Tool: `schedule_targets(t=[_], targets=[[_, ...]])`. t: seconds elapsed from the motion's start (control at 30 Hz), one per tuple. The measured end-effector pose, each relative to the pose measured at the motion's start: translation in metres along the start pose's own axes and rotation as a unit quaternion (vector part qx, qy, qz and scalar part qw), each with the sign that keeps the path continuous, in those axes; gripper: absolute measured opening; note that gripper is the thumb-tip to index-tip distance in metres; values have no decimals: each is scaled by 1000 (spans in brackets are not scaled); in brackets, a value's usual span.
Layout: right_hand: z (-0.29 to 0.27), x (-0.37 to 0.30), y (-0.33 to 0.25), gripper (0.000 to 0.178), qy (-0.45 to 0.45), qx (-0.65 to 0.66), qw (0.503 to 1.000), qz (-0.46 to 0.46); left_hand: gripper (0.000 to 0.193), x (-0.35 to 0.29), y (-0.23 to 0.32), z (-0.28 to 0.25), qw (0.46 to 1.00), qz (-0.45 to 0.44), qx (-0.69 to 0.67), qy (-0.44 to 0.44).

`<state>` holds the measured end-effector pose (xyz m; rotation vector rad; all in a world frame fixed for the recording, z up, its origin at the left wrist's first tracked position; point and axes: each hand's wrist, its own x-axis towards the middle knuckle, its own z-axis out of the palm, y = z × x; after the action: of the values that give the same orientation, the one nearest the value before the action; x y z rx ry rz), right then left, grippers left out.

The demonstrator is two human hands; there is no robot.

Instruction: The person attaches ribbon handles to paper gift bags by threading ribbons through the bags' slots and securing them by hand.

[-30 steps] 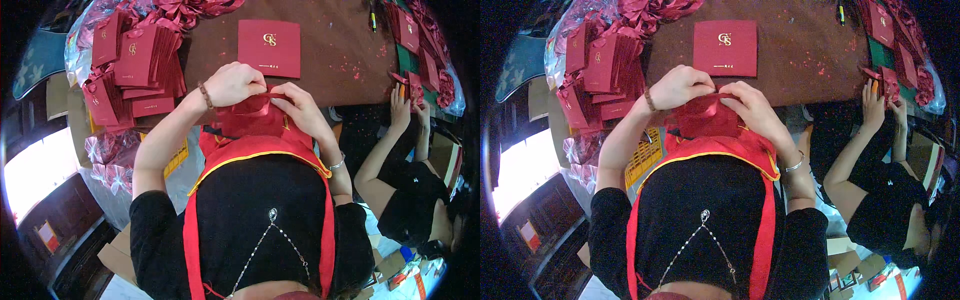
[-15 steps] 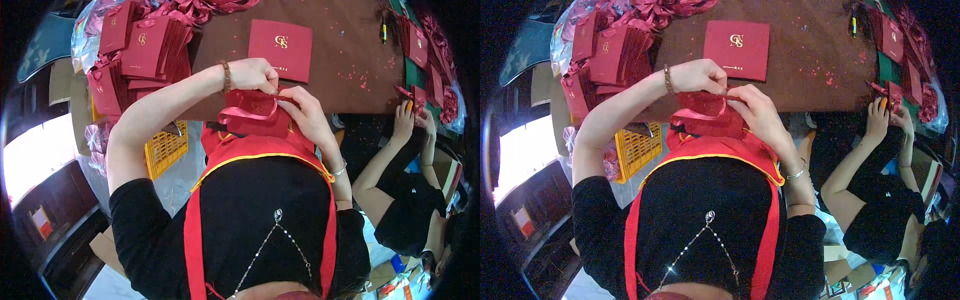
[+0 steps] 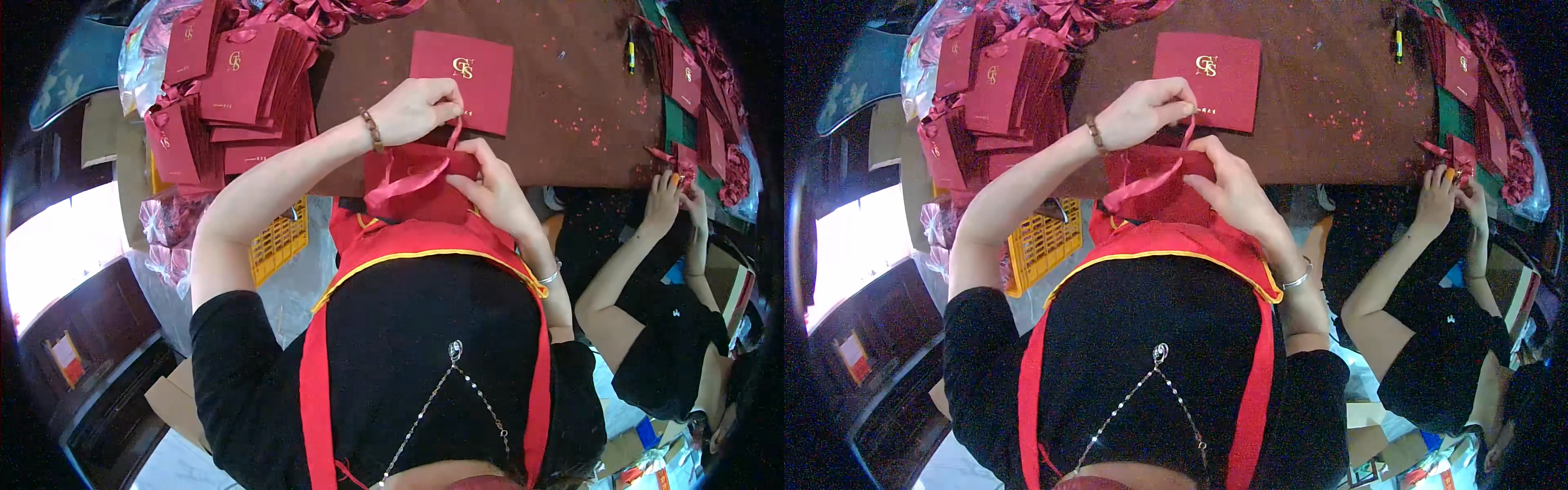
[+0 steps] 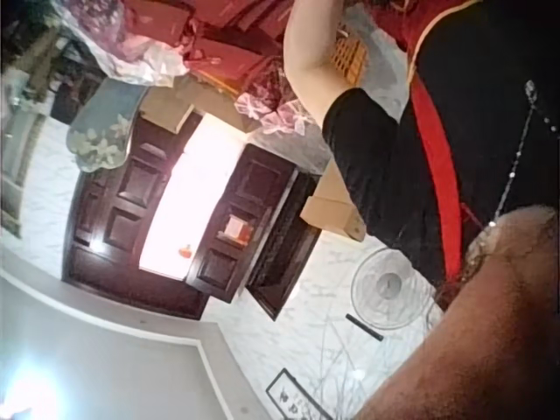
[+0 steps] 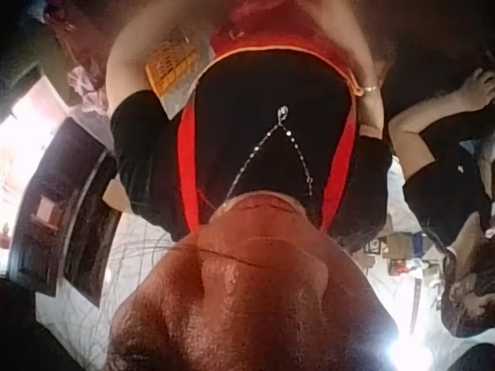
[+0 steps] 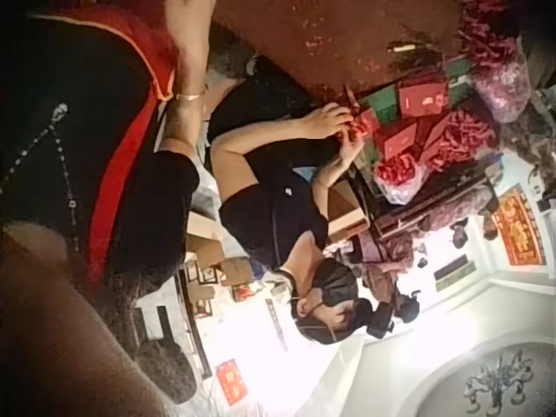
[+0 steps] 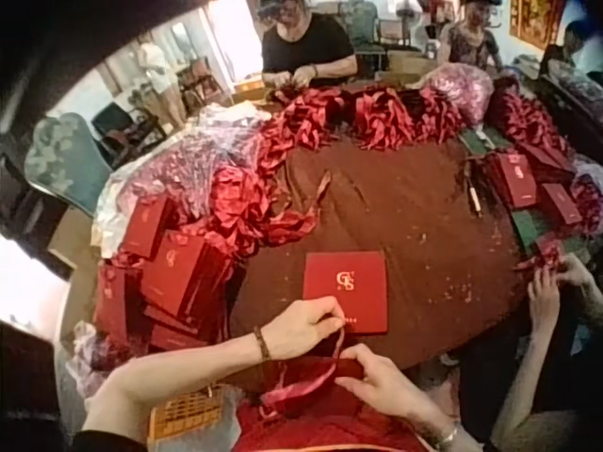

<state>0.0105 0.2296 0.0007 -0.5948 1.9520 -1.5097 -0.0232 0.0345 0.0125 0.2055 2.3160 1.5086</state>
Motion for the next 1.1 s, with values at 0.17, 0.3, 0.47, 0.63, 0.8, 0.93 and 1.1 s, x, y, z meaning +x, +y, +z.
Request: schedule_targets(t=[0.17,0.3,0.47,0.63,0.8,0.93,1.1], targets=[[-2,-2,3,33,-34,-42,997,-52,17,27,-13,-27,992,74,27,96],[-7,-3,5,33,-60,39,997,11,18,30,-1,-55,989,25,18,145],[-6,1,14,40,-2,334,942,-41,39,17,-10,-65,940,98,-253,207],[-11,20,26,31,-10,391,908,-146,40,-25,-52,22,931,96,-352,-11],[-15,31,23,31,124,279,937,-170,31,-31,-2,36,830,-71,-553,24],[-37,17,33,11,323,286,894,-120,33,-25,-39,17,867,-146,-429,208],[-32,14,7,12,233,-74,960,-137,45,-38,-48,15,877,-162,-395,219]])
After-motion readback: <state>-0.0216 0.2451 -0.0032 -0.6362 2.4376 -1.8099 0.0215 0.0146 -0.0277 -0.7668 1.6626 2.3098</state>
